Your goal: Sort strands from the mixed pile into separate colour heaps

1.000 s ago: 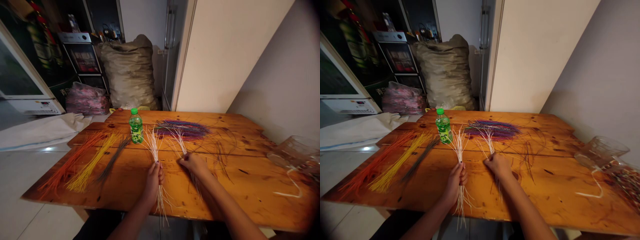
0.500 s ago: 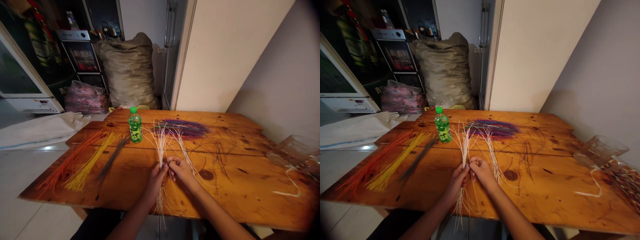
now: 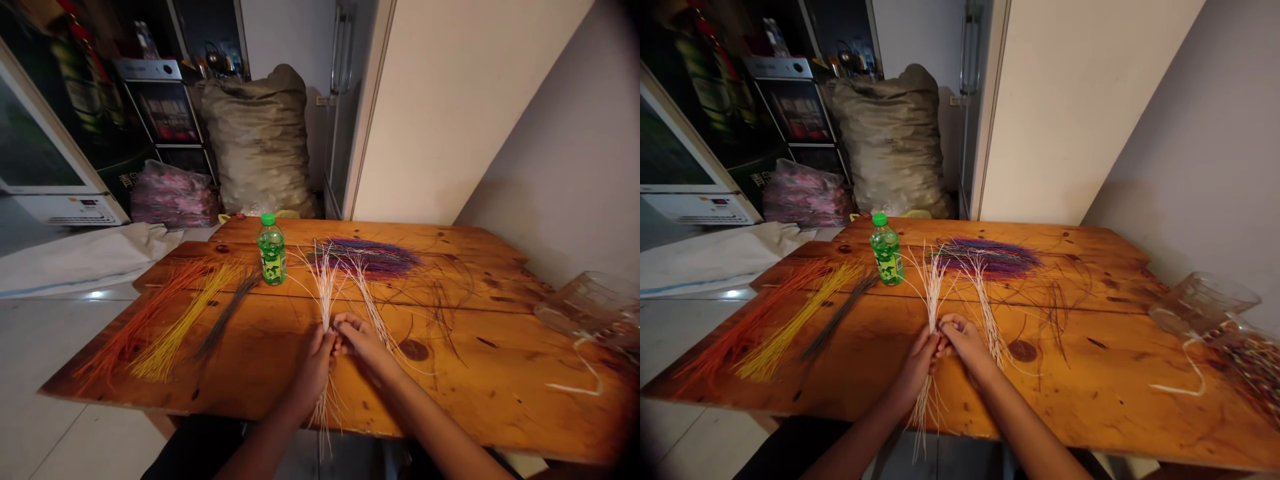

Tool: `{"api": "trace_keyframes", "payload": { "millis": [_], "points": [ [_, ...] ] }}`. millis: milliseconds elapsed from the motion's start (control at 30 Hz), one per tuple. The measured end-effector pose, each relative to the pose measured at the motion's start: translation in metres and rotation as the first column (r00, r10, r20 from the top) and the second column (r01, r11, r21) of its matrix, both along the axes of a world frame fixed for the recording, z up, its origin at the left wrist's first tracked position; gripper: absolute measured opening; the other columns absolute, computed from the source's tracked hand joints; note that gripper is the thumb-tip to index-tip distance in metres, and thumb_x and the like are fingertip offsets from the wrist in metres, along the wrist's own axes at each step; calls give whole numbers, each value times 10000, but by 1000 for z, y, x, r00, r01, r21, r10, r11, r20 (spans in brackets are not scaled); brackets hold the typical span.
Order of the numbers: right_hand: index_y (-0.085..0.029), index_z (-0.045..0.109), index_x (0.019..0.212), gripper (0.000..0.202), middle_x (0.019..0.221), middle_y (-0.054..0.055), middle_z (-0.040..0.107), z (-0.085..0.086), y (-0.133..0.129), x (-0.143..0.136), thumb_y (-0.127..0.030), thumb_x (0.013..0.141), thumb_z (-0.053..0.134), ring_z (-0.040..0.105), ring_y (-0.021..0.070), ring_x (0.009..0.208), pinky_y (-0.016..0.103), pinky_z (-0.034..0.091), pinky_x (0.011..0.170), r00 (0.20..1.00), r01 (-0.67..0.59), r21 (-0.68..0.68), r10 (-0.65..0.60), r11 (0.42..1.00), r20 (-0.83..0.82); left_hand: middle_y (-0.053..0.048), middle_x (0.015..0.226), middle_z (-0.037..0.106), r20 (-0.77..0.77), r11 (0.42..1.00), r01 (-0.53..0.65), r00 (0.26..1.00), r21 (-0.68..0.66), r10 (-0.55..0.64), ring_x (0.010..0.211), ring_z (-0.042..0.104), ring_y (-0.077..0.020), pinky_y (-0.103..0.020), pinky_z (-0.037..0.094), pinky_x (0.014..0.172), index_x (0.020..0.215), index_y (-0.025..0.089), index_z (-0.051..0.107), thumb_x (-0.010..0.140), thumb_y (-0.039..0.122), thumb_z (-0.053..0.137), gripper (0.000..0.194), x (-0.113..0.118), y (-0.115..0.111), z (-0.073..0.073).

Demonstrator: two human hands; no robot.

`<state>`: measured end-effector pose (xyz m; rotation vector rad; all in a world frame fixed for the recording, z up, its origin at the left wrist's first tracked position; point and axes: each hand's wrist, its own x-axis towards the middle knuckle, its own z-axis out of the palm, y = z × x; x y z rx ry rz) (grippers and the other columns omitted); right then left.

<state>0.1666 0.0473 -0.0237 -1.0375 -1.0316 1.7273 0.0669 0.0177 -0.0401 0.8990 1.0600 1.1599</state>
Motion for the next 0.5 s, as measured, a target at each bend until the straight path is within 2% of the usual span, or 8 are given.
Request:
{"api": "trace_keyframes", "payload": {
  "millis": [100, 200, 267, 333, 433, 500],
  "points": [
    [-176, 516, 711, 291, 564, -61, 513, -2, 2, 1, -390, 595, 674, 485, 61, 441, 199, 458, 439, 999, 31, 26, -31, 999, -14, 64, 553, 355, 16, 999, -7, 1000, -35, 8, 423, 223, -35, -187, 135, 421, 710, 167, 418, 634, 635, 525, 486, 0, 2, 0],
    [-192, 512, 731, 248, 586, -68, 472, -2, 6, 6, -369, 623, 647, 433, 53, 435, 182, 408, 400, 983, 185, 120, -184, 975, -25, 78, 519, 309, 39, 998, -28, 999, -51, 30, 402, 212, -31, -186, 136, 412, 655, 179, 360, 630, 630, 535, 484, 0, 4, -1],
    [-207, 503, 754, 193, 572, -72, 427, -2, 8, 12, -351, 673, 604, 401, 59, 447, 178, 389, 407, 944, 324, 218, -329, 921, -12, 75, 511, 316, 43, 998, -48, 998, -28, 49, 397, 238, -35, -187, 161, 406, 632, 181, 344, 659, 607, 522, 462, 0, 6, -4],
    [-215, 495, 786, 154, 596, -62, 413, -1, 7, 18, -344, 728, 556, 399, 71, 484, 189, 400, 446, 895, 411, 332, -445, 849, 31, 54, 518, 368, 24, 999, -49, 999, 16, 49, 410, 298, -44, -189, 216, 415, 617, 175, 364, 713, 571, 485, 425, 1, 7, -6],
    [-215, 486, 850, 152, 708, -20, 466, 1, 1, 23, -349, 783, 513, 461, 101, 592, 236, 446, 560, 831, 411, 521, -542, 748, 123, 51, 507, 374, 43, 998, -42, 998, 42, 40, 411, 324, -56, -194, 257, 422, 623, 178, 376, 763, 522, 456, 380, 2, 5, -8],
    [-213, 482, 895, 157, 801, 19, 508, 3, -5, 18, -337, 800, 503, 516, 139, 717, 291, 469, 682, 800, 331, 652, -570, 682, 190, 71, 483, 324, 102, 999, -37, 994, 9, 36, 384, 269, -54, -194, 224, 401, 641, 188, 370, 758, 518, 474, 365, 2, 3, -8]
  ]
}}
